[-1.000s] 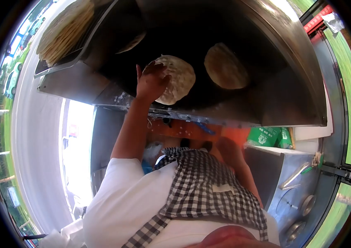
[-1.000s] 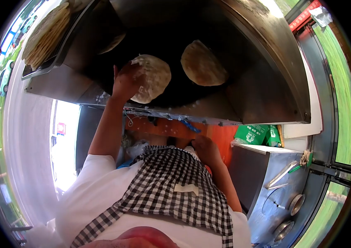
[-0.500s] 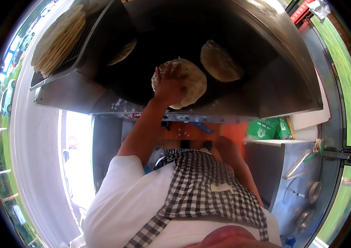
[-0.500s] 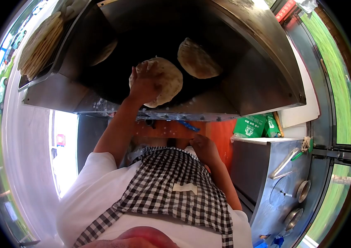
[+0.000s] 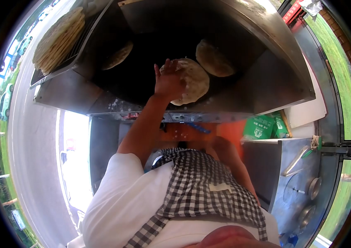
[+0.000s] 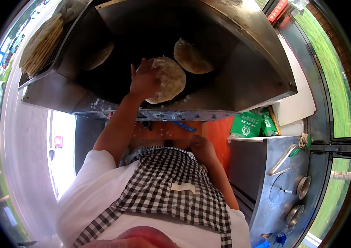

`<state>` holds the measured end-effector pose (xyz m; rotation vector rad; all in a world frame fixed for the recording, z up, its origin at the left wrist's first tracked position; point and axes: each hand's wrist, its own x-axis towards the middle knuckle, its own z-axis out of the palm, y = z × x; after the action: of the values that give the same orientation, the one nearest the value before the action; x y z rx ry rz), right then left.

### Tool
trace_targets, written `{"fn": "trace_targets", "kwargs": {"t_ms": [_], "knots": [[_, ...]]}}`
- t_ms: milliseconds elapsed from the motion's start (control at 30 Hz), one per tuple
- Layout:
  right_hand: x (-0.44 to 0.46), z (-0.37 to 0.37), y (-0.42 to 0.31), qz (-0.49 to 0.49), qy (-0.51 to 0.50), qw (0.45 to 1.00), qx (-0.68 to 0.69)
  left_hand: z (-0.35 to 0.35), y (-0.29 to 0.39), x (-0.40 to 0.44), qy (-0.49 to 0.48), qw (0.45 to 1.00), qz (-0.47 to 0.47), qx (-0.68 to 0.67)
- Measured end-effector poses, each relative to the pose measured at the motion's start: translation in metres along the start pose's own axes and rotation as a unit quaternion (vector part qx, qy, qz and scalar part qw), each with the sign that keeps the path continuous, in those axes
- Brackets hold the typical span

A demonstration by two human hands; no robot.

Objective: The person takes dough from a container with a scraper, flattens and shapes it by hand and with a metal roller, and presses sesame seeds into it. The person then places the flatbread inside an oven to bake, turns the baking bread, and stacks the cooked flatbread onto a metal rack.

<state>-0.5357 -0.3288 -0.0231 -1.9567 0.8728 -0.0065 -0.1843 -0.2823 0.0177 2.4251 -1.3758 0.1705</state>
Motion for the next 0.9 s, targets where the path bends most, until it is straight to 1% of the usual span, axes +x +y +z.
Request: {"fn": "trace_targets", "kwargs": {"t_ms": [100,200,300,400,500,600,700,733,833,900], "knots": [[-0.003,-0.003,0.008,-0.018,0.017,1.0,-0.001,-0.01,0.004,-0.003,-0.049,0.998,-0.03,0.02],[-0.003,-0.004,0.03,-0.052,0.004,0.999,-0.003,-0.016,0.014,-0.004,-0.114,0.992,-0.007,0.061],[-0.011,-0.014,0.033,-0.072,0.017,0.997,-0.006,-0.003,0.017,0.004,-0.121,0.989,0.001,0.085],[-0.019,-0.025,0.027,-0.064,0.016,0.998,-0.005,-0.003,0.019,0.009,-0.047,0.994,-0.013,0.094],[-0.023,-0.025,0.05,-0.115,0.042,0.991,0.057,-0.023,0.029,0.0,-0.058,0.995,-0.051,0.063],[-0.026,-0.027,0.063,-0.117,0.049,0.991,0.038,-0.021,0.026,-0.022,-0.046,0.996,-0.065,0.04],[-0.034,-0.033,0.059,-0.063,0.045,0.996,0.047,-0.023,0.025,-0.041,-0.061,0.993,-0.095,0.046],[-0.035,-0.035,0.059,-0.065,0.041,0.996,0.044,-0.021,0.023,-0.046,-0.061,0.991,-0.105,0.054],[-0.037,-0.038,0.06,-0.077,0.029,0.996,0.04,-0.013,0.016,-0.05,-0.027,0.991,-0.121,0.059],[-0.036,-0.041,0.059,-0.087,0.031,0.995,0.044,-0.01,0.015,-0.05,0.012,0.992,-0.12,0.035]]}}
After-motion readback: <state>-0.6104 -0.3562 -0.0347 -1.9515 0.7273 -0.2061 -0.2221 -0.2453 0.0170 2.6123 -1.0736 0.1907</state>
